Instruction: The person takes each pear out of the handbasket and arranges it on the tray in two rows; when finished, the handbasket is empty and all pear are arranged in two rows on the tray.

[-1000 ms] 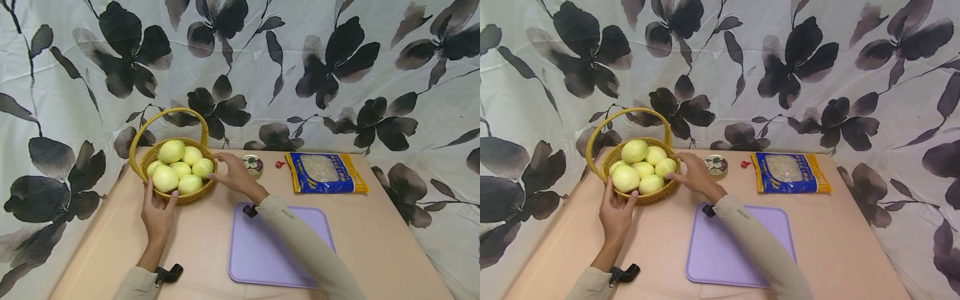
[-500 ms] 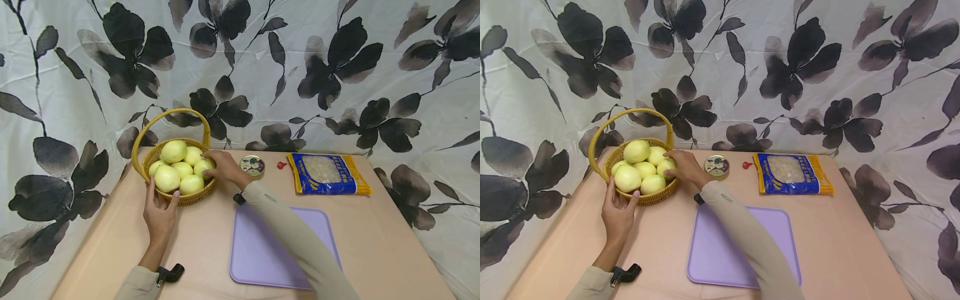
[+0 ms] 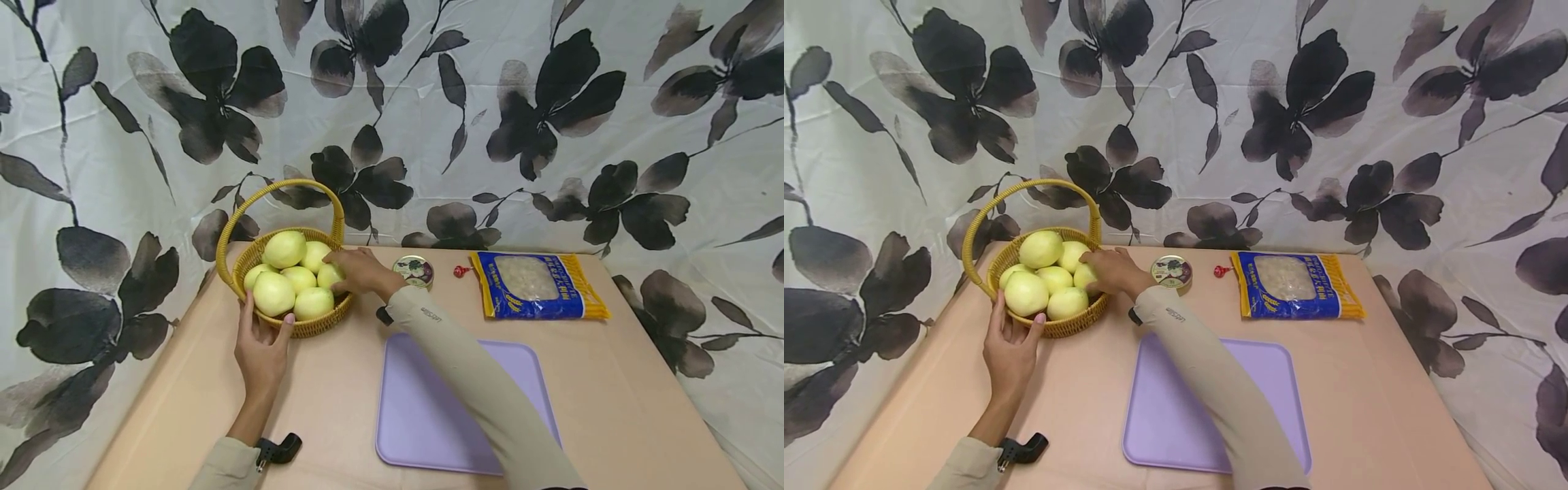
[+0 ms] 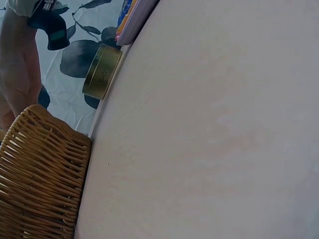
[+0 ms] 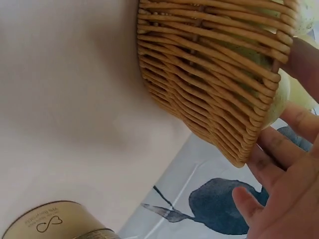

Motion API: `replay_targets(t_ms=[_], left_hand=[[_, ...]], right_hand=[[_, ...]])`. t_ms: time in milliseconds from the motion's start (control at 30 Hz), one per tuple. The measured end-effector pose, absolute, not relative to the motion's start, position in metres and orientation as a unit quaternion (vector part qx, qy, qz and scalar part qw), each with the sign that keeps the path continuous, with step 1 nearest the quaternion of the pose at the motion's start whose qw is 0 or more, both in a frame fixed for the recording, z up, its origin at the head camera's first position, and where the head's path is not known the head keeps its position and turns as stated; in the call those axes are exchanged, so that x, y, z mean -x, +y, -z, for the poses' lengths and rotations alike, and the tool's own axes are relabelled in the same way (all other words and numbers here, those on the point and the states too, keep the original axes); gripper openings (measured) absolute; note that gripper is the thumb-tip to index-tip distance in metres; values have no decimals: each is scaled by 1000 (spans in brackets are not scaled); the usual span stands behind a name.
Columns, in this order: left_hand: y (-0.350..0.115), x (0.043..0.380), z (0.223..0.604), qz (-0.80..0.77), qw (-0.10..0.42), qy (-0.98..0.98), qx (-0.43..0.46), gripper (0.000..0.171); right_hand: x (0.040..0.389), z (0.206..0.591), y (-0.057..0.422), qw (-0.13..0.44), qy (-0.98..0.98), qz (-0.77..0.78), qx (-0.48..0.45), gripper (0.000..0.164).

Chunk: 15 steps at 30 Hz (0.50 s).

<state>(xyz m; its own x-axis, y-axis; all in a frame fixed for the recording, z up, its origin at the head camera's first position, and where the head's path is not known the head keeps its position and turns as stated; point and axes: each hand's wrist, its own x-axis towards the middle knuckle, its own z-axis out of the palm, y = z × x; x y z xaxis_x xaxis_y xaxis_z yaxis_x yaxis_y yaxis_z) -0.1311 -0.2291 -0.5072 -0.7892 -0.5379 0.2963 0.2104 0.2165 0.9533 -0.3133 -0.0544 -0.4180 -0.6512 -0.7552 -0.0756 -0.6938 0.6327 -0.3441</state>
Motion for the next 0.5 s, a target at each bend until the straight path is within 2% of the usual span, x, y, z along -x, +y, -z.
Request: replay_targets(t_ms=[267,500], left_hand=[[-227,130,508,604,302,-727,-120,89],[-227,129,507,604,303,-728,-119,89]], right_hand=[[313,418,-58,110,897,156,398,65],[312,410,-59,99,900,102,411,72]])
